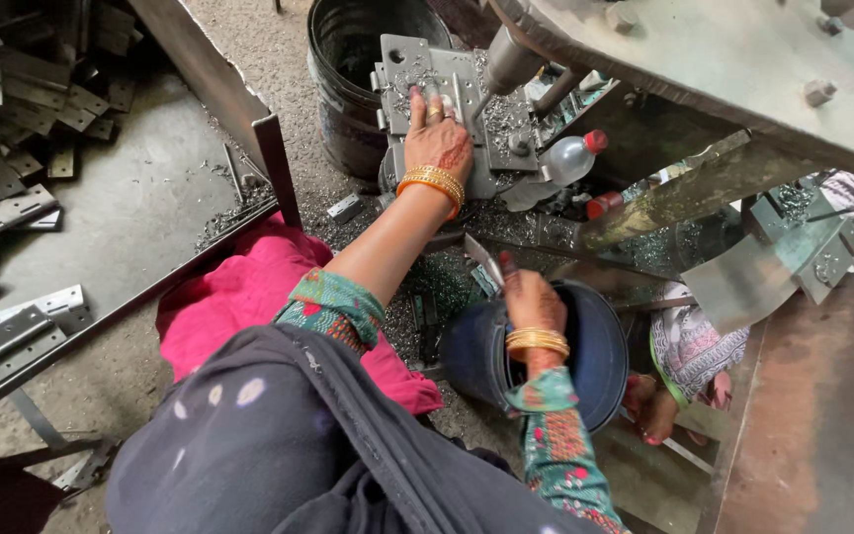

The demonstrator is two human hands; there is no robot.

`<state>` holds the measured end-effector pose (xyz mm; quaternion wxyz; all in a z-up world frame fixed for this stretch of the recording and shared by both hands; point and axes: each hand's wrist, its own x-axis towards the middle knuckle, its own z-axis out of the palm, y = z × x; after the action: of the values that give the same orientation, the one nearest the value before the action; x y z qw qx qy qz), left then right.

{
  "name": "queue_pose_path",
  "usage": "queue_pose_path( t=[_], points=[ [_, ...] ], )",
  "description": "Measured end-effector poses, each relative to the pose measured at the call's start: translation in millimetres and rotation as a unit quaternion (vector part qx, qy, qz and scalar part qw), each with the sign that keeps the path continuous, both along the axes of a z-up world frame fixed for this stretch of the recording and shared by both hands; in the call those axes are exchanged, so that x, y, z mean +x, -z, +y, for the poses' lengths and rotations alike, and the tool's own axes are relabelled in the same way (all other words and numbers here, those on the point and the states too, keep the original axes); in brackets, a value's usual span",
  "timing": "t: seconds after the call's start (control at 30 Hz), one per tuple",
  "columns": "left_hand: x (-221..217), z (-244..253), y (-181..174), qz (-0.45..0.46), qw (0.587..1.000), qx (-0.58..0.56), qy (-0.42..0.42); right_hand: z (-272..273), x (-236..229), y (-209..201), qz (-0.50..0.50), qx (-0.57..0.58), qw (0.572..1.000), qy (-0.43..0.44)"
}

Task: The person operates a drill press to process metal hinge pieces. They pick up a hinge from a nearby bin, place it into the machine's jig, and pull a lever to activate the drill. After processing, they remove the hinge and place it back into the bin. This cycle is repeated continuously.

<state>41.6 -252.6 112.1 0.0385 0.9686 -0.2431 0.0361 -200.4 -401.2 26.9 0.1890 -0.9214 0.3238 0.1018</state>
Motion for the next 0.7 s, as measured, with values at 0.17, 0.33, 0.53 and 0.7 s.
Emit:
queue_pose_path(
  t=[0.17, 0.33, 0.53, 0.7],
  points=[
    [-16, 13, -10, -0.004, 0.997, -0.077, 0.000, 23, 1, 20, -0.032, 0.035, 0.999, 0.004],
    [-8, 4, -11, -0.042, 0.998, 0.009, -0.052, -4, 4, -9, -0.066, 0.022, 0.997, -0.032],
    [4, -12, -17, -0.071, 0.995, 0.020, -0.062, 11, 3, 45, 0.006, -0.013, 0.999, 0.043],
    [-18, 42, -7, -0.058, 0.984, -0.168, -0.030, 5, -14, 87, -0.125, 0.057, 0.989, -0.051]
  ],
)
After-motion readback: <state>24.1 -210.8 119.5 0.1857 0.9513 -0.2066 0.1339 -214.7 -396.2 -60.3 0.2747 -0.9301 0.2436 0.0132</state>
